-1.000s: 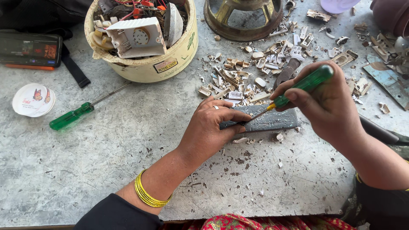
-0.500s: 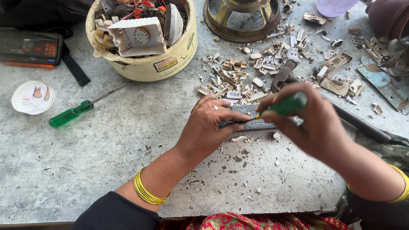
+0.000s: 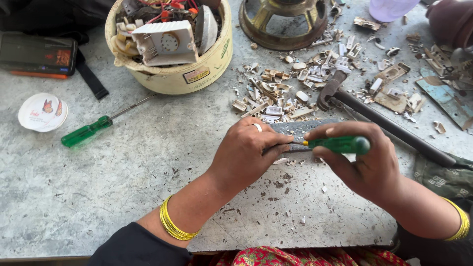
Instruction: The person uses a screwdriver to pry apart small white plastic electrical components on a workbench. They repeatedly separate the plastic housing from internal metal parts, place the separated pieces into a container, and continue processing additional units one by one.
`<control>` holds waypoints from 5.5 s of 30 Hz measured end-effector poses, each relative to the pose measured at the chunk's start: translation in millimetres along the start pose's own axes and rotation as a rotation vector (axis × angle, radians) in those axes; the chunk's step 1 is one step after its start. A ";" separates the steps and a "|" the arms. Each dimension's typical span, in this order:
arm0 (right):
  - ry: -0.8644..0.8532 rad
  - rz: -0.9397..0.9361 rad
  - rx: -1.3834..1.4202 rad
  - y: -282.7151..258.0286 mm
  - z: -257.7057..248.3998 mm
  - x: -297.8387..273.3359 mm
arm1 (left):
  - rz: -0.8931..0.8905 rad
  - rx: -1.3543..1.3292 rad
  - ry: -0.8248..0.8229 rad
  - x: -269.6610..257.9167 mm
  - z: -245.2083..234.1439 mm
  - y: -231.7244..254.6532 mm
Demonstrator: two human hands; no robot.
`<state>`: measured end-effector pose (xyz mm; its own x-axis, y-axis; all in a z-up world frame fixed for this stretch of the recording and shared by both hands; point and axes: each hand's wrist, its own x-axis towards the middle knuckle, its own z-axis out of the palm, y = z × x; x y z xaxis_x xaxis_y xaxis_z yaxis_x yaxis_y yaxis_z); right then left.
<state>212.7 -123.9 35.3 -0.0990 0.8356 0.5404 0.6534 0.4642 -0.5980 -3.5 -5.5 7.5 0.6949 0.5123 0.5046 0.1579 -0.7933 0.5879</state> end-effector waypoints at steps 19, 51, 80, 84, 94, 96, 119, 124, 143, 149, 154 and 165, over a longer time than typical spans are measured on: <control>-0.088 -0.358 -0.239 -16.9 8.0 -9.0 | 0.032 0.194 0.071 -6.0 18.9 2.3; 0.126 0.097 0.355 26.1 4.3 -5.6 | 0.031 0.109 0.036 -1.6 11.0 -5.5; -0.246 -0.066 -0.290 12.0 -6.5 17.5 | -0.375 -0.733 -0.110 -1.8 1.1 3.3; -0.228 -0.039 -0.235 14.6 -7.2 15.7 | -0.397 -0.904 -0.122 -2.7 2.1 5.2; -0.201 0.140 -0.112 16.9 -1.0 5.6 | -0.301 -0.607 -0.099 -0.4 -0.6 12.8; -0.196 0.185 -0.083 16.8 1.4 5.5 | -0.312 -0.569 -0.109 0.4 -1.5 15.0; -0.093 0.117 -0.091 12.4 13.8 2.9 | -0.145 -0.398 -0.024 -3.7 -0.1 14.8; -0.124 0.047 -0.166 11.6 10.9 6.2 | -0.166 -0.352 -0.029 -3.6 -0.2 13.3; -0.026 0.534 0.294 22.8 25.6 -7.4 | 0.054 -0.055 0.124 -5.8 0.2 14.6; 0.031 0.528 0.772 31.9 24.3 -15.5 | 0.073 -0.192 0.189 -4.4 -0.2 14.8; 0.025 0.542 0.873 34.5 22.3 -11.9 | -0.128 -0.480 0.095 -2.0 -0.8 8.4; -0.103 0.458 0.415 29.7 17.3 -11.1 | -0.037 -0.578 0.135 -5.3 3.6 13.8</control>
<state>220.2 -114.3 1.3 0.0367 0.9912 0.1271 0.3025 0.1102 -0.9468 -2.4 -20.4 10.7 0.5946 0.6034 0.5314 -0.2541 -0.4860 0.8362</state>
